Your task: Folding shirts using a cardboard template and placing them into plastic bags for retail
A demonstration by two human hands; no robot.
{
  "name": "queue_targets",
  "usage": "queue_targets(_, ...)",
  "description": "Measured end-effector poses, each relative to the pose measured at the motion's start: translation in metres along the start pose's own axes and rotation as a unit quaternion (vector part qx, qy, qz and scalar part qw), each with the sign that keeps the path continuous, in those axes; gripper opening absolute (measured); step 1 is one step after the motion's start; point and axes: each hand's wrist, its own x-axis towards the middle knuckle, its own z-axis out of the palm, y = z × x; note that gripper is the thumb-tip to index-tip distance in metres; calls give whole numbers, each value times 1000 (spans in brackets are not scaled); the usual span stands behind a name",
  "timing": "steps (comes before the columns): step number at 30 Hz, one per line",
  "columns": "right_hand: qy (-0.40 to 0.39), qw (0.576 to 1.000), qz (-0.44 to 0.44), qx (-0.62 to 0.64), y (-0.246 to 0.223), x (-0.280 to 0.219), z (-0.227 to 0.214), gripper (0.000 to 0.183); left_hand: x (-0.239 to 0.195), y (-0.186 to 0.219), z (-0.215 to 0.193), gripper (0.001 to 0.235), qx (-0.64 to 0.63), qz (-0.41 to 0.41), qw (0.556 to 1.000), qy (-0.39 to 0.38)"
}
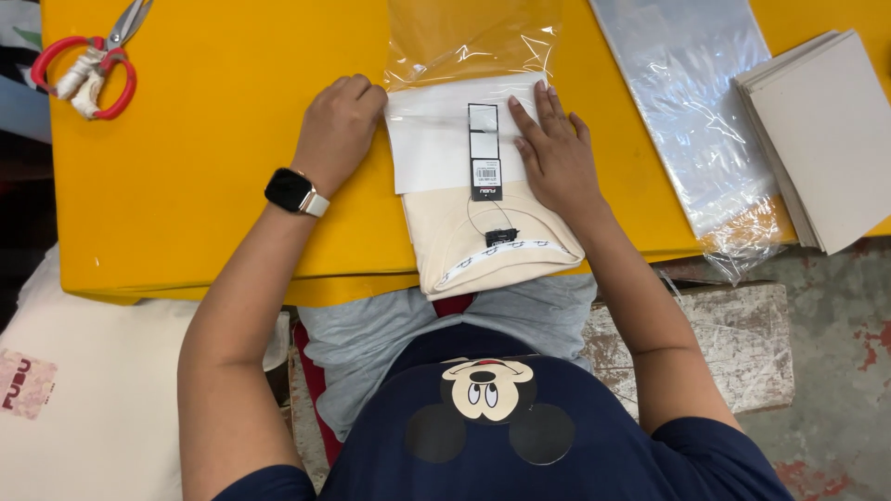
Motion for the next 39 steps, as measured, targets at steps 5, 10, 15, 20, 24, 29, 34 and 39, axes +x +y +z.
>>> queue_targets(5,-15,999,-44,8,7,1,-6,51,-22,21,-10,8,-25,-28,999,-27)
queue_targets(10,-27,996,-88,19,8,1,-8,50,-39,24,-12,9,7,-58,998,-25)
queue_targets(15,-16,995,-99,5,7,4,-9,49,-39,29,-15,10,58,-85,994,-37)
queue_targets(20,-16,994,-109,6,4,2,-12,49,-54,71,-40,8,-8,-125,986,-112)
queue_targets(24,-18,993,-115,20,6,3,-10,49,-64,85,-44,12,32,-138,988,-61)
queue_targets(29,-12,989,-146,-17,0,5,-13,48,-56,36,-33,9,78,-138,987,-5)
queue_targets(34,-8,987,-160,-16,3,5,-9,46,-59,44,-45,10,33,-159,985,-60)
queue_targets(39,-31,992,-120,21,10,7,-1,49,-65,73,-80,6,-105,-255,944,-181)
